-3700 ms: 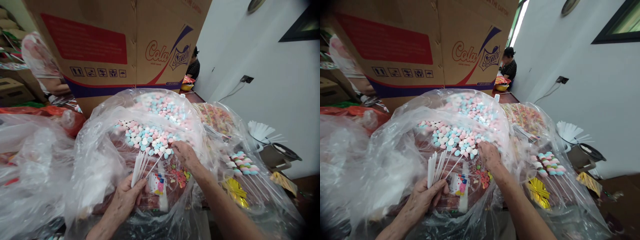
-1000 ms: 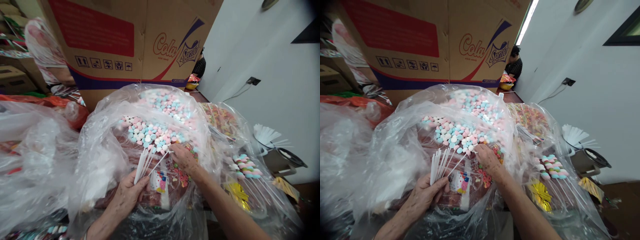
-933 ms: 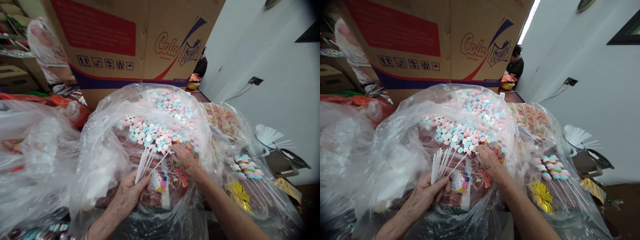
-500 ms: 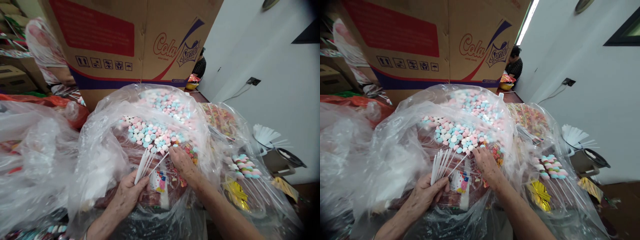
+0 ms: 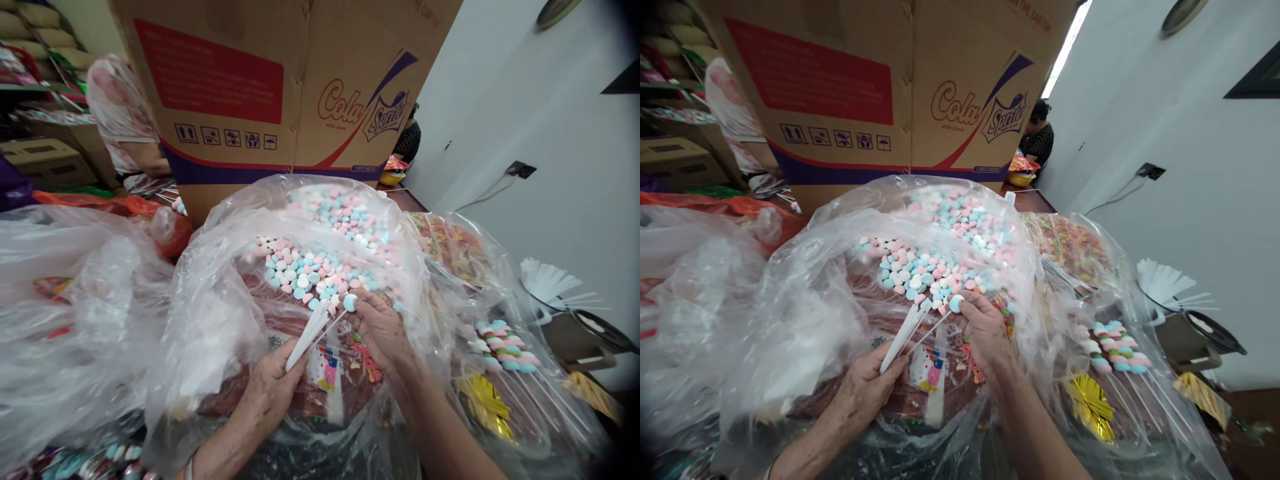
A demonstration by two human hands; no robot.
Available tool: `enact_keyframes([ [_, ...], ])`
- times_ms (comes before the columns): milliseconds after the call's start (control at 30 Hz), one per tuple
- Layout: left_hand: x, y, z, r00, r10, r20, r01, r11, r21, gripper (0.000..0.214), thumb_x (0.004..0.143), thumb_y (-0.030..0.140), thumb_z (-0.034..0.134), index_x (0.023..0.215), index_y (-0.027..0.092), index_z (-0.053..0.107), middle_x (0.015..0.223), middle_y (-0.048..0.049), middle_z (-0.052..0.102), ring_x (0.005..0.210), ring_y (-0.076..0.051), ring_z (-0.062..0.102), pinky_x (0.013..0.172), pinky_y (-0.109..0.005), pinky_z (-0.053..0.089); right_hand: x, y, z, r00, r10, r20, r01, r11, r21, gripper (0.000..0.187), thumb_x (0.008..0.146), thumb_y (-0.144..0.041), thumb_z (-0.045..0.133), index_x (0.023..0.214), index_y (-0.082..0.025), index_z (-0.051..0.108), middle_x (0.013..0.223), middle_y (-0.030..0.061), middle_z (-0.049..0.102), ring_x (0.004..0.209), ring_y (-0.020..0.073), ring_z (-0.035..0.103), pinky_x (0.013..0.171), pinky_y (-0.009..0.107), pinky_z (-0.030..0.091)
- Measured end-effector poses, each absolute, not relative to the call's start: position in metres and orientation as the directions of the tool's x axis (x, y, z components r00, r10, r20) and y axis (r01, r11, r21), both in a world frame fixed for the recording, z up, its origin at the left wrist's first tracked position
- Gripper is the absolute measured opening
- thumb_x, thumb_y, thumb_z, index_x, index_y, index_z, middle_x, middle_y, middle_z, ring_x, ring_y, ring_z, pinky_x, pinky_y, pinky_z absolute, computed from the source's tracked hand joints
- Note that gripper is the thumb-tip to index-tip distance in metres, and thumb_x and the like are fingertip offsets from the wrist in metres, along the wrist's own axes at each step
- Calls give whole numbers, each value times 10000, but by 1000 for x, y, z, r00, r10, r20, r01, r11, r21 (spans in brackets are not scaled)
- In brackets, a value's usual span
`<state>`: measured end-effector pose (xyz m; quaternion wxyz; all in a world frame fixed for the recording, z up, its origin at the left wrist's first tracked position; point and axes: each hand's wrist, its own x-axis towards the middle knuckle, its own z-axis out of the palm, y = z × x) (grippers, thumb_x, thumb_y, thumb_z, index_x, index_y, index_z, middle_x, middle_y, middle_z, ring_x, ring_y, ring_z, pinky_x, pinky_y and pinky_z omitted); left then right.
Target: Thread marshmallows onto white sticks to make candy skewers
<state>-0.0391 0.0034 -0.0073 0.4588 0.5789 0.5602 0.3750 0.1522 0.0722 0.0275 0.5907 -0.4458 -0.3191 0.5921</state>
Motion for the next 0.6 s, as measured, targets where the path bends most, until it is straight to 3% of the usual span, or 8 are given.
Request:
enact_keyframes([
  [400,-37,4,-12,93,993,-78,289,48,956,204,863,299,532,736,207,663,541,56,507,511,-139,449,499,-231,324,144,71,27,123,984,-132,-464,-60,-884,271,569,-291,871,763,-183,718,770,9,719,666,153,657,670,319,568],
  [600,-38,4,-13,79,995,-68,301,41,953,213,866,323,510,725,210,623,560,51,519,518,-147,462,501,-237,341,141,66,16,138,990,-35,-350,16,-937,259,649,-335,830,855,-207,738,849,11,742,790,176,681,783,327,552],
])
